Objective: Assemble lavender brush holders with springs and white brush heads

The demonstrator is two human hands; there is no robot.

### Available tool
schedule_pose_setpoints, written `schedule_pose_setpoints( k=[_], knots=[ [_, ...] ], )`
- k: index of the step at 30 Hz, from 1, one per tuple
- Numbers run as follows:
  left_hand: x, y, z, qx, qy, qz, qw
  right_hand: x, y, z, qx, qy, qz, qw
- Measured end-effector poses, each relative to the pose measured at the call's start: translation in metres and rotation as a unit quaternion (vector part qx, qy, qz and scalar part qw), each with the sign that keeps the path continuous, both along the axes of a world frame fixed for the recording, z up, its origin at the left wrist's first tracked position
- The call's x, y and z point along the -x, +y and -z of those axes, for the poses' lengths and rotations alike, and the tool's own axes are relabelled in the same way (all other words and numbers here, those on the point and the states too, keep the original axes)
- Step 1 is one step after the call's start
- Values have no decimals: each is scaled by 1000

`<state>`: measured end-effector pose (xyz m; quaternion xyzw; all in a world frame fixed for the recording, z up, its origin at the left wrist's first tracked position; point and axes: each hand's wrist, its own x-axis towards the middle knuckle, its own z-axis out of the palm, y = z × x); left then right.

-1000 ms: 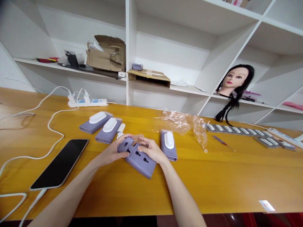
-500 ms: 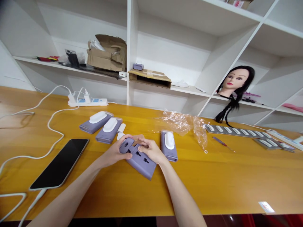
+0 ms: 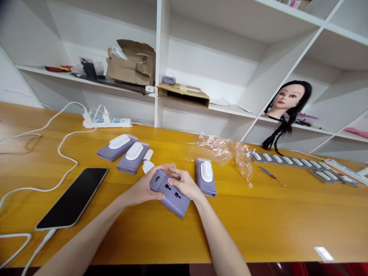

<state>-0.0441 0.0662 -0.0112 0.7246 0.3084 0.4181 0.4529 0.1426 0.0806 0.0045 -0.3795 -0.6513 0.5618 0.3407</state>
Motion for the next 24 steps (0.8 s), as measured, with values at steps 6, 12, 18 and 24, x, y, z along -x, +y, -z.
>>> schedule_pose_setpoints(
  k=[6,12,18,24],
  knots=[
    [-3,1,2,-5,-16,0,1000,1,-1,0,2,-5,24,1000],
    [-3,4,6,-20,-16,-2,1000,0,1,4,-7,11,36,999],
    [-4,4,6,-17,-7,5,1000,1,2,3,-16,-4,49,999],
    [-5,1,7,-22,24,-25,999,1,0,2,23,17,68,997]
  ],
)
